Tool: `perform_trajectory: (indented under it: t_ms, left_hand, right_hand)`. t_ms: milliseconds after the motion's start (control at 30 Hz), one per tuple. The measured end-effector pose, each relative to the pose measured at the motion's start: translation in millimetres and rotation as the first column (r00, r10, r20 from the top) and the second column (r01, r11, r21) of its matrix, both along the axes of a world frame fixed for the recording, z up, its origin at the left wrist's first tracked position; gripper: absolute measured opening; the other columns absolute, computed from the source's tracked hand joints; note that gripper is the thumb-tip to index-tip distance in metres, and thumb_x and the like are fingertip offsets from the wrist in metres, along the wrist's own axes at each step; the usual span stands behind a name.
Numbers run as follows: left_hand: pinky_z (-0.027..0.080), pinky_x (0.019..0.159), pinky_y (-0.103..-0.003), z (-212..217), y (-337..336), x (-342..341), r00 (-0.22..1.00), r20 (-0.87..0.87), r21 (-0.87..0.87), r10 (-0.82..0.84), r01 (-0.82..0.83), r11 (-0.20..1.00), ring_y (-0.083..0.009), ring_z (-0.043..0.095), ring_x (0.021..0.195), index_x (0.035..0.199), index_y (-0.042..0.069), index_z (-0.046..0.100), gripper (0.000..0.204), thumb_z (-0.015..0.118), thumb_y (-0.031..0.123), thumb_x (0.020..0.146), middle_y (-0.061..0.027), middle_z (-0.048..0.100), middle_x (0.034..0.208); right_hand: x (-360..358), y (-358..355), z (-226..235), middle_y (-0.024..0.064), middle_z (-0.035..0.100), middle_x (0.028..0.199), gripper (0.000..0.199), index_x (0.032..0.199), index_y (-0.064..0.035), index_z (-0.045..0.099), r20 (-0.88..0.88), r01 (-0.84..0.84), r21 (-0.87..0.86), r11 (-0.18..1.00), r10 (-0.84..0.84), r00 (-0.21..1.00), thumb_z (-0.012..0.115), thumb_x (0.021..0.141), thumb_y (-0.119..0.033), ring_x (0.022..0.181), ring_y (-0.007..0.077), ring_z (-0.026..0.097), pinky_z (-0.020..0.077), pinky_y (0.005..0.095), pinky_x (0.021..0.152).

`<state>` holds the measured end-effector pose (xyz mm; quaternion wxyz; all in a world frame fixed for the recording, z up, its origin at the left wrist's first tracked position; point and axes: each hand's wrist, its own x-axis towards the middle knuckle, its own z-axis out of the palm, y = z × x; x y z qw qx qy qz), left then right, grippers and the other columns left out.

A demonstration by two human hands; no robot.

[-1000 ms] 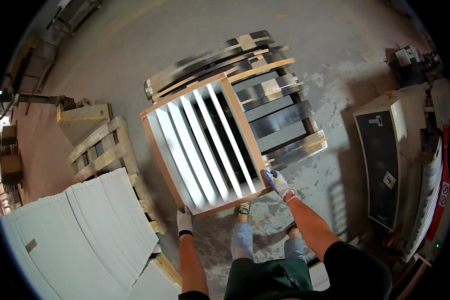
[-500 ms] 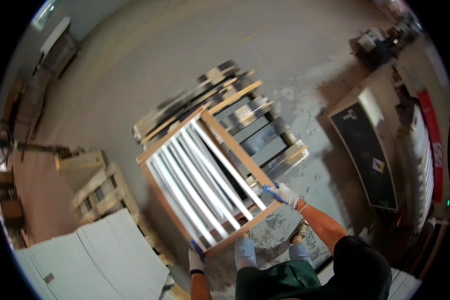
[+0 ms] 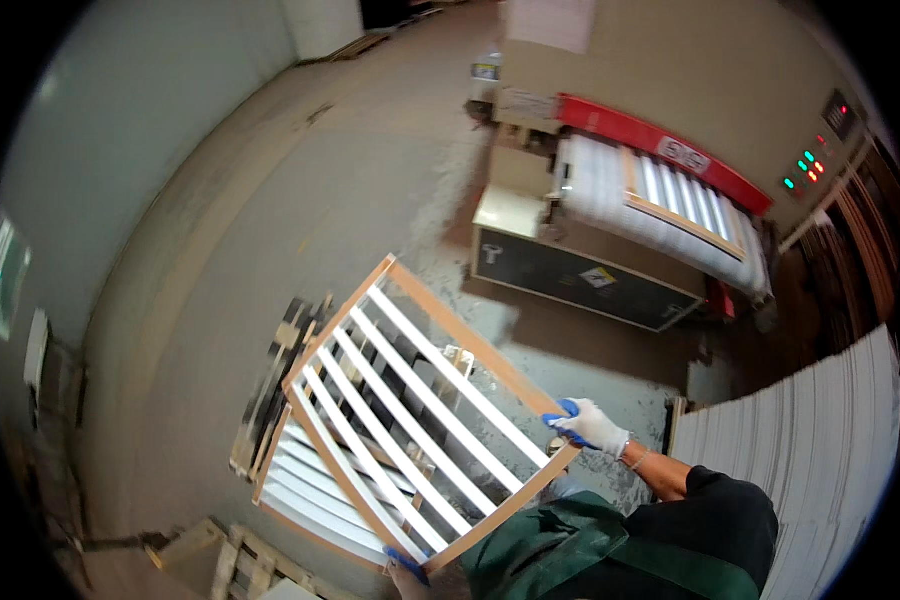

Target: The person repeatedly picks up wooden frames with white slats and places them onto a UV processing machine. The person handles the frames one at a time, feeding them into the machine and then removing them to place them on a stack on the floor.

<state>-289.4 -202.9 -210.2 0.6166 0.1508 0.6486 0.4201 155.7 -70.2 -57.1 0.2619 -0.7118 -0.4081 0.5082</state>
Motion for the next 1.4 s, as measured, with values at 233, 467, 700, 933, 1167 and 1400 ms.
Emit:
perform_trajectory:
  t_ms: [233, 467, 700, 933, 1167, 1400]
  left_hand:
    - [0.049, 0.095, -0.036, 130.9, 115.7, 158.0, 0.646, -0.637, 0.23, -0.421, 0.68, 0.696, -0.0274, 0.062, 0.108, 0.131, -0.008, 0.048, 0.059, 0.038, 0.046, 0.108, -0.0185, 0.059, 0.122]
    - [0.044, 0.063, -0.049, 160.1, 194.3, 307.6, 0.259, -0.763, 0.071, -0.592, 0.944, 0.321, -0.0417, 0.058, 0.08, 0.112, -0.004, 0.058, 0.036, 0.052, 0.03, 0.104, -0.0213, 0.062, 0.085]
    - [0.047, 0.07, -0.053, 171.3, 192.9, 401.4, 0.208, -0.924, 0.185, -0.32, 0.978, 0.099, -0.0441, 0.06, 0.072, 0.101, -0.006, 0.057, 0.023, 0.053, 0.017, 0.1, -0.0257, 0.061, 0.077]
    - [0.049, 0.072, -0.053, 136.5, 225.1, 435.7, -0.04, -0.961, -0.054, -0.275, 0.997, 0.047, -0.0465, 0.063, 0.084, 0.115, -0.008, 0.055, 0.027, 0.045, 0.012, 0.1, -0.0294, 0.065, 0.09]
    - [0.05, 0.081, -0.053, 153.3, 259.6, 457.6, -0.05, -0.889, -0.06, -0.455, 0.998, 0.008, -0.0487, 0.062, 0.091, 0.12, -0.008, 0.052, 0.032, 0.039, 0.015, 0.103, -0.0326, 0.064, 0.097]
    - [0.054, 0.073, -0.039, 181.7, 253.4, 460.0, 0.172, -0.553, 0.05, -0.815, 0.984, 0.174, -0.0282, 0.068, 0.069, 0.103, -0.001, 0.064, 0.064, 0.028, 0.051, 0.107, -0.0176, 0.068, 0.073]
  right_hand:
    - [151.0, -134.8, 56.8, -0.0028, 0.058, 0.069, 0.017, 0.096, 0.0008, 0.069, -0.085, 0.542, 0.21, 0.814, -0.537, 0.84, 0.074, 0.088, -0.014, 0.059, 0.0039, 0.05, 0.0388, 0.0237, 0.052]
    - [238.7, -242.3, 27.0, -0.002, 0.064, 0.079, 0.02, 0.106, 0.0053, 0.068, -0.405, 0.88, 0.219, 0.422, -0.781, 0.476, 0.07, 0.09, -0.007, 0.062, 0.0045, 0.054, 0.0425, 0.0221, 0.056]
    - [276.1, -281.5, 37.8, -0.0028, 0.059, 0.074, 0.016, 0.088, -0.003, 0.066, -0.39, 0.931, 0.175, 0.322, -0.845, 0.365, 0.071, 0.092, -0.017, 0.062, 0.007, 0.055, 0.0483, 0.0267, 0.056]
    - [323.0, -268.0, 20.5, -0.0004, 0.057, 0.07, 0.028, 0.081, -0.0053, 0.065, -0.411, 0.916, 0.234, 0.325, -0.821, 0.397, 0.071, 0.092, -0.031, 0.061, 0.0115, 0.058, 0.0466, 0.0286, 0.056]
    - [347.8, -234.4, 42.1, 0.0016, 0.059, 0.071, 0.033, 0.082, -0.0035, 0.065, -0.341, 0.864, 0.314, 0.395, -0.802, 0.49, 0.07, 0.093, -0.034, 0.059, 0.0136, 0.059, 0.0479, 0.0295, 0.057]
    - [367.5, -212.2, 17.7, 0.0013, 0.06, 0.069, 0.035, 0.079, -0.0044, 0.068, -0.376, 0.921, 0.25, 0.299, -0.847, 0.377, 0.067, 0.096, -0.036, 0.061, 0.0117, 0.059, 0.0472, 0.0295, 0.055]
